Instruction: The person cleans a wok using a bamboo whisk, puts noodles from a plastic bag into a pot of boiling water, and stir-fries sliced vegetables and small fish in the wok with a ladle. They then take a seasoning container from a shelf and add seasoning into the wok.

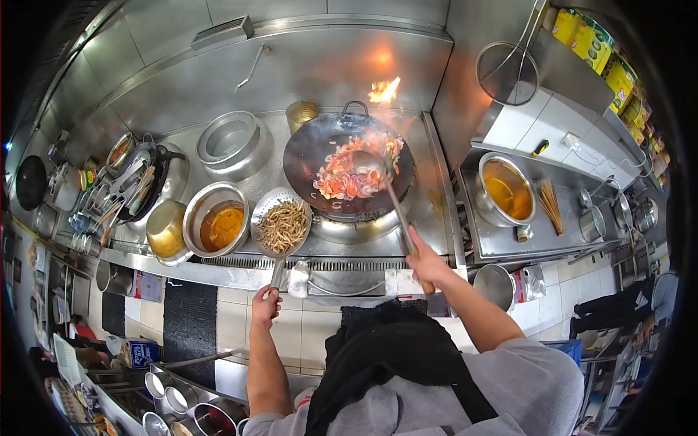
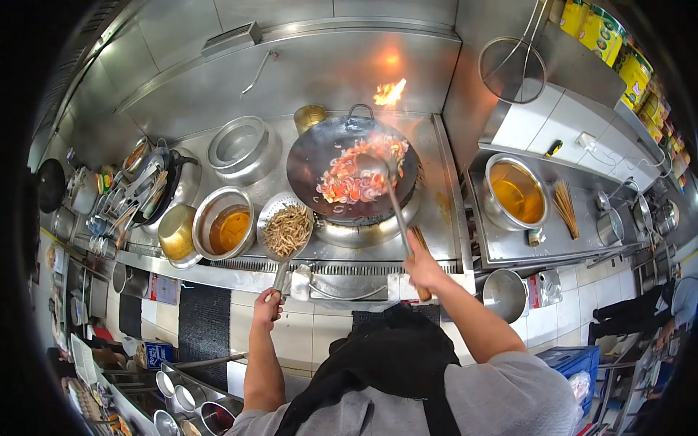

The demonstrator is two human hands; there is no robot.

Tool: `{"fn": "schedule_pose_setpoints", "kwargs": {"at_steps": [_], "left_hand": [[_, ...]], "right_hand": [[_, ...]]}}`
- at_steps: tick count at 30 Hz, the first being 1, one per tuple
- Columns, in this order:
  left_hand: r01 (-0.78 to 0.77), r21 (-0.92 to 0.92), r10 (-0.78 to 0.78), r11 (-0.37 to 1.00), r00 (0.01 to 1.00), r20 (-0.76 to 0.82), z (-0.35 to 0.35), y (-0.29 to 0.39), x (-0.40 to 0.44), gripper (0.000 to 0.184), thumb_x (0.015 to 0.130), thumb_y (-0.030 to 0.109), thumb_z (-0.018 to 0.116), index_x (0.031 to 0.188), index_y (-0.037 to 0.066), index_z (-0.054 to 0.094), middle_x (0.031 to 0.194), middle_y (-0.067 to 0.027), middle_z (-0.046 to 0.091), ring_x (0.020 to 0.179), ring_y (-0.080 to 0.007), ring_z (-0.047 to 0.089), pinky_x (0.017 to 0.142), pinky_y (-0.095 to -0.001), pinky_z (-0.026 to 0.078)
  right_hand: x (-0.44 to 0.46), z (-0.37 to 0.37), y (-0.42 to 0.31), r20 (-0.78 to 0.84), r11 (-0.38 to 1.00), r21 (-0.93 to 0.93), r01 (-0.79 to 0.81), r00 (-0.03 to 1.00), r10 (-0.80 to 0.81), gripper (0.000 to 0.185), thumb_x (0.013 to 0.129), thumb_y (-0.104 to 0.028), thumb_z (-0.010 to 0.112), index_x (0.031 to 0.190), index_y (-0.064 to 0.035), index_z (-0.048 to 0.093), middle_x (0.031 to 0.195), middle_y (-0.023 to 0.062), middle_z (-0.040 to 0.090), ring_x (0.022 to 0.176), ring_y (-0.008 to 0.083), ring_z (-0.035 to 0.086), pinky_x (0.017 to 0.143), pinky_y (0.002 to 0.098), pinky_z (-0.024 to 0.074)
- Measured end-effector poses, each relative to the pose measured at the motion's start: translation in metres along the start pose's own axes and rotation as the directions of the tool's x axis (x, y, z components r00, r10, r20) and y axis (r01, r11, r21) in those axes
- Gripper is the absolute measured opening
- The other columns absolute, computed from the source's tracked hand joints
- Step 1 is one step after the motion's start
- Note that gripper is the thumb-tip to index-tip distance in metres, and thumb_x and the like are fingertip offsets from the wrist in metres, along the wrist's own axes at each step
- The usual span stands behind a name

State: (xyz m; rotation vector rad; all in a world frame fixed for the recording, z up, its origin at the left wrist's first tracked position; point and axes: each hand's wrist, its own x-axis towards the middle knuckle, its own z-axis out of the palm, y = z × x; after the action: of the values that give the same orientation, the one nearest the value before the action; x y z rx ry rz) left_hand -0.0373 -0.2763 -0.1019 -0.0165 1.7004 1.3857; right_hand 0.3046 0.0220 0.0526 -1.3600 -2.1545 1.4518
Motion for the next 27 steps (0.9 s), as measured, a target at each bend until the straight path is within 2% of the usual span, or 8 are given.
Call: {"fn": "schedule_pose_setpoints", "kwargs": {"at_steps": [3, 6, 13, 20, 23, 24, 25, 27], "left_hand": [[-0.022, 0.014, 0.022, 1.0, 1.0, -0.01, 0.003, -0.009, 0.006, 0.045, 0.09, 0.017, 0.067, 0.133, 0.014, 0.053, 0.077, -0.0049, 0.062, 0.054, -0.0109, 0.051, 0.043, -0.024, 0.036], [-0.075, 0.0, 0.075, 0.997, 0.997, -0.026, 0.026, -0.023, 0.003, 0.048, 0.091, 0.017, 0.066, 0.136, 0.013, 0.051, 0.076, -0.0035, 0.061, 0.052, -0.0094, 0.05, 0.042, -0.0229, 0.035], [-0.118, 0.023, 0.119, 0.993, 0.99, -0.069, 0.037, -0.034, 0.0, 0.046, 0.095, 0.02, 0.062, 0.138, 0.011, 0.049, 0.078, -0.0028, 0.061, 0.053, -0.0083, 0.05, 0.041, -0.0226, 0.037], [-0.11, 0.027, 0.112, 0.994, 0.991, -0.069, 0.032, -0.04, 0.013, 0.047, 0.095, 0.021, 0.063, 0.138, 0.011, 0.049, 0.081, -0.0047, 0.063, 0.056, -0.0101, 0.054, 0.043, -0.0235, 0.04], [-0.139, 0.072, 0.144, 0.988, 0.987, -0.073, 0.021, -0.042, 0.015, 0.054, 0.094, 0.024, 0.066, 0.139, 0.003, 0.047, 0.086, -0.0069, 0.065, 0.067, -0.0144, 0.062, 0.054, -0.0267, 0.047], [-0.136, 0.075, 0.141, 0.988, 0.987, -0.075, 0.016, -0.04, 0.012, 0.054, 0.094, 0.024, 0.066, 0.139, 0.003, 0.047, 0.086, -0.0069, 0.065, 0.067, -0.0144, 0.062, 0.054, -0.0267, 0.047], [-0.216, 0.075, 0.224, 0.974, 0.967, -0.121, 0.006, -0.045, 0.014, 0.053, 0.094, 0.026, 0.065, 0.139, 0.003, 0.047, 0.089, -0.008, 0.065, 0.073, -0.0149, 0.062, 0.059, -0.0277, 0.048], [-0.25, -0.037, 0.239, 0.967, 0.952, -0.192, -0.004, -0.047, 0.0, 0.049, 0.095, 0.029, 0.063, 0.136, 0.006, 0.049, 0.101, -0.0092, 0.065, 0.086, -0.0158, 0.061, 0.07, -0.0305, 0.049]], "right_hand": [[-0.009, -0.003, -0.031, 0.342, 0.898, 0.366, -0.245, 0.933, 0.115, 0.084, 0.091, -0.002, 0.055, 0.159, -0.0245, 0.012, 0.069, 0.0046, 0.05, 0.05, 0.0146, 0.049, 0.044, 0.0319, 0.0444], [0.054, 0.006, -0.011, 0.327, 0.812, 0.538, -0.225, 0.944, 0.044, 0.084, 0.09, -0.001, 0.056, 0.159, -0.0249, 0.013, 0.07, 0.0038, 0.05, 0.049, 0.0128, 0.047, 0.043, 0.0311, 0.0423], [0.044, 0.054, -0.004, -0.039, 0.97, 0.207, -0.13, 0.989, 0.141, 0.083, 0.093, 0.0, 0.05, 0.159, -0.0255, 0.008, 0.068, 0.0049, 0.048, 0.049, 0.0165, 0.048, 0.042, 0.035, 0.0429], [0.04, 0.028, -0.03, 0.403, 0.627, 0.668, -0.4, 0.903, 0.148, 0.079, 0.097, -0.006, 0.05, 0.159, -0.0289, 0.009, 0.072, 0.0032, 0.051, 0.053, 0.0137, 0.049, 0.046, 0.0292, 0.0415], [0.075, 0.019, -0.014, 0.331, 0.837, 0.504, -0.21, 0.943, 0.038, 0.081, 0.095, -0.006, 0.053, 0.159, -0.03, 0.009, 0.074, 0.0067, 0.054, 0.058, 0.0173, 0.053, 0.052, 0.0323, 0.0466], [0.073, 0.013, -0.008, 0.176, 0.983, 0.184, 0.004, 0.984, -0.037, 0.083, 0.093, -0.007, 0.055, 0.159, -0.0308, 0.01, 0.081, 0.0125, 0.059, 0.063, 0.0234, 0.058, 0.059, 0.0372, 0.0495], [0.069, 0.005, -0.005, 0.057, 0.966, -0.19, 0.174, 0.985, -0.166, 0.084, 0.092, -0.008, 0.056, 0.158, -0.0316, 0.01, 0.087, 0.0183, 0.064, 0.069, 0.0295, 0.063, 0.065, 0.042, 0.0524], [0.039, -0.019, 0.027, -0.039, 0.826, -0.485, 0.288, 0.936, -0.349, 0.087, 0.09, -0.009, 0.055, 0.158, -0.0254, 0.005, 0.091, 0.0255, 0.066, 0.072, 0.0407, 0.065, 0.071, 0.0466, 0.0508]]}}
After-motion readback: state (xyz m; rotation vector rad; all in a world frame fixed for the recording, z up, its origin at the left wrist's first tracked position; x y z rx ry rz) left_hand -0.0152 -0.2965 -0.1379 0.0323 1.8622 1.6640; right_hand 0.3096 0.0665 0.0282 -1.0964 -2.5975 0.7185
